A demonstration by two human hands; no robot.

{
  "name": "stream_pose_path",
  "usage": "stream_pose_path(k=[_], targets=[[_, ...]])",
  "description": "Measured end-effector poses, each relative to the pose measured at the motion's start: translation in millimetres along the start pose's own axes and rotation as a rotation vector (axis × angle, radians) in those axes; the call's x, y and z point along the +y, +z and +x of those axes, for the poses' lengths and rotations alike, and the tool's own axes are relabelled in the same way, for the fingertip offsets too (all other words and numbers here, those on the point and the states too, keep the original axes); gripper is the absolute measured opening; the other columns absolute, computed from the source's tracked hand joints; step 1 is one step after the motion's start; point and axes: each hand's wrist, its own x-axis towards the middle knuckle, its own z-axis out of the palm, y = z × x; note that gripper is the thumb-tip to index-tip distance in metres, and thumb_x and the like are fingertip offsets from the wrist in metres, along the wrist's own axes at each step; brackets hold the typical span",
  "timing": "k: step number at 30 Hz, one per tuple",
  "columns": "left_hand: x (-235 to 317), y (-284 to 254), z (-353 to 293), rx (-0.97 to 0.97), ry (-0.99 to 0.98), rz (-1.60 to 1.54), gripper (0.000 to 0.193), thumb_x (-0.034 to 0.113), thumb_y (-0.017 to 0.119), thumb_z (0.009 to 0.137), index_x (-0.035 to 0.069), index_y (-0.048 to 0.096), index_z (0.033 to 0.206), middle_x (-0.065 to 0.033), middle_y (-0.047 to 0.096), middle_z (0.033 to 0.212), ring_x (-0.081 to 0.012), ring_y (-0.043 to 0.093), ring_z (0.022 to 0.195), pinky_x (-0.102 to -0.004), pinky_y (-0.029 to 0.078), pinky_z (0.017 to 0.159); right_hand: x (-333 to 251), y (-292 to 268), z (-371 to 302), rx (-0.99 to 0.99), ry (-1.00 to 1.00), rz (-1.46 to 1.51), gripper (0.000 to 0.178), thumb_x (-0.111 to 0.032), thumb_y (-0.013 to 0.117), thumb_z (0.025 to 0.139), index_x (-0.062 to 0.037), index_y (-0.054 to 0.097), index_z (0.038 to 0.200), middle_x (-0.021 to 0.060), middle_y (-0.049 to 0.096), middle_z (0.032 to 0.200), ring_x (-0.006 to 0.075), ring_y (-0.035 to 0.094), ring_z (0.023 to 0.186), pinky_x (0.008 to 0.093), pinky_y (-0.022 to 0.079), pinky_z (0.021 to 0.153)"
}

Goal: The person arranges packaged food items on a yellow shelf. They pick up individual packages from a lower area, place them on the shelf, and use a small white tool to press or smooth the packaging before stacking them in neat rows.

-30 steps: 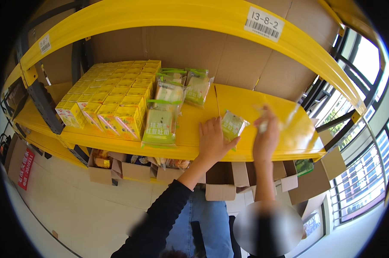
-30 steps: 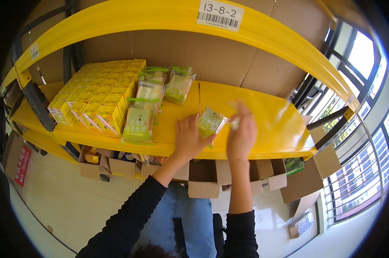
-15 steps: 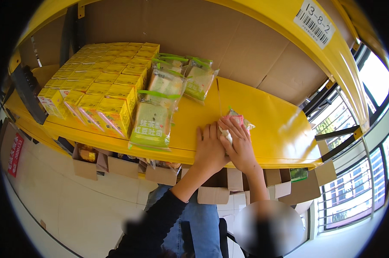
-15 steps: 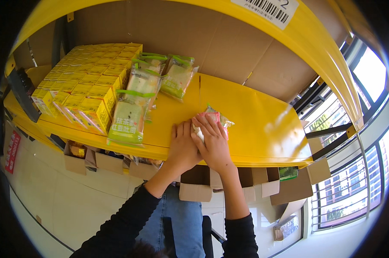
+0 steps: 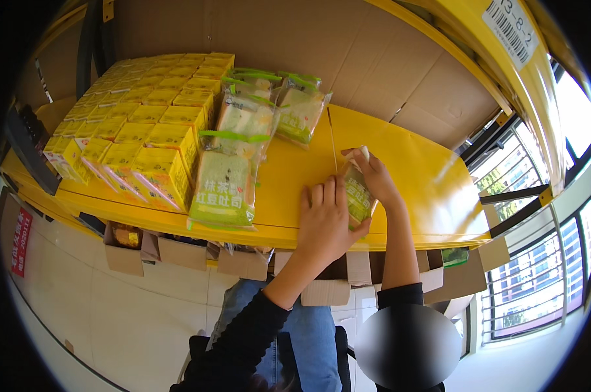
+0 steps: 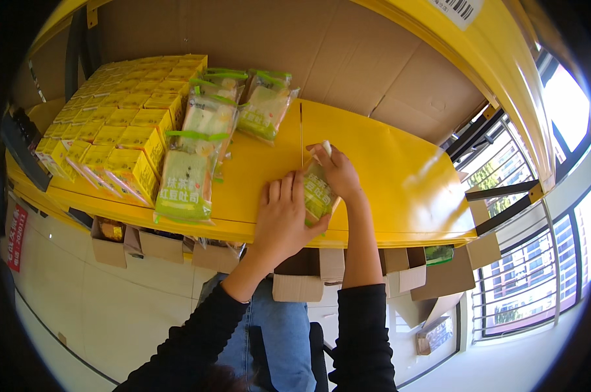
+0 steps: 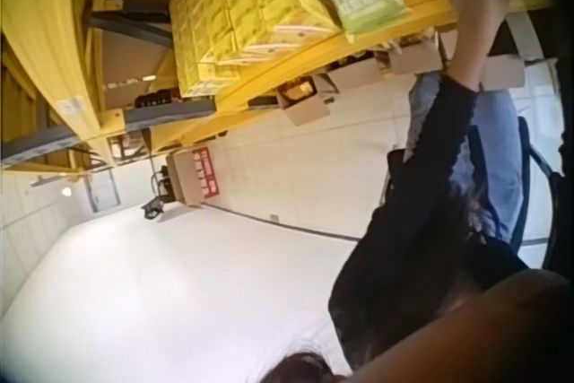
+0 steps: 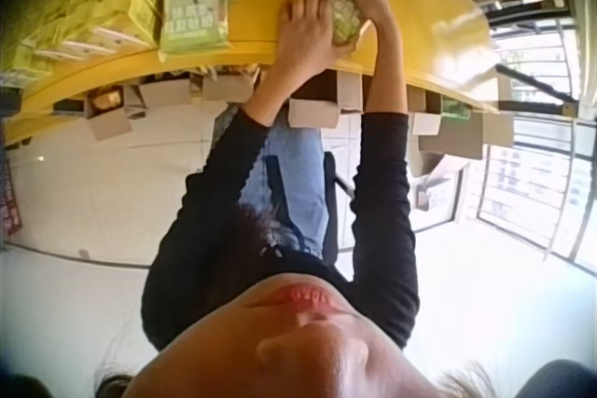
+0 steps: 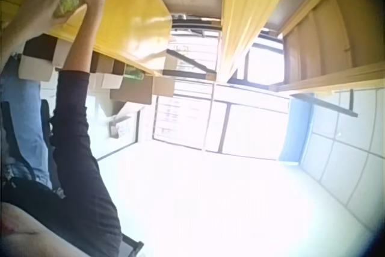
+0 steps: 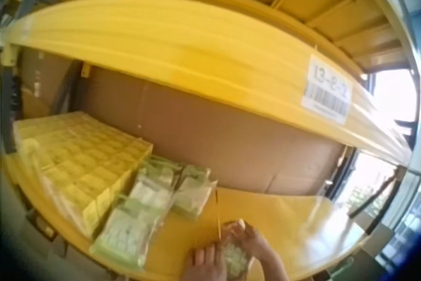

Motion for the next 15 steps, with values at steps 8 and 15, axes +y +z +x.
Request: stream_pose_path(k=[8, 15], targets=[[1, 4, -1, 0.036, 0.016, 0.032, 0.082, 0.048, 0.066, 0.073, -0.007, 0.041, 0.128, -0.0184, 0.05, 0.122, -0.0314, 0.047, 0.108, -0.0441, 0.034, 0.1, 37, 8, -12, 0.462, -0.014, 0.352, 0.041, -0.038, 0.044, 0.097, -0.0018, 0.062, 0.103, 0.0098, 0.064, 0.093, 0.0202, 0.058, 0.086, 0.031, 0.044, 0.081], [-2, 8, -3, 0.049, -0.011, 0.017, 0.083, 0.048, 0.066, 0.073, -0.009, 0.04, 0.128, -0.0208, 0.049, 0.124, -0.0323, 0.047, 0.108, -0.0445, 0.033, 0.101, 15, 15, -88, 0.491, -0.093, -0.362, 0.039, -0.026, 0.043, 0.096, -0.0005, 0.052, 0.124, 0.0187, 0.053, 0.126, 0.0362, 0.052, 0.113, 0.0398, 0.04, 0.093]])
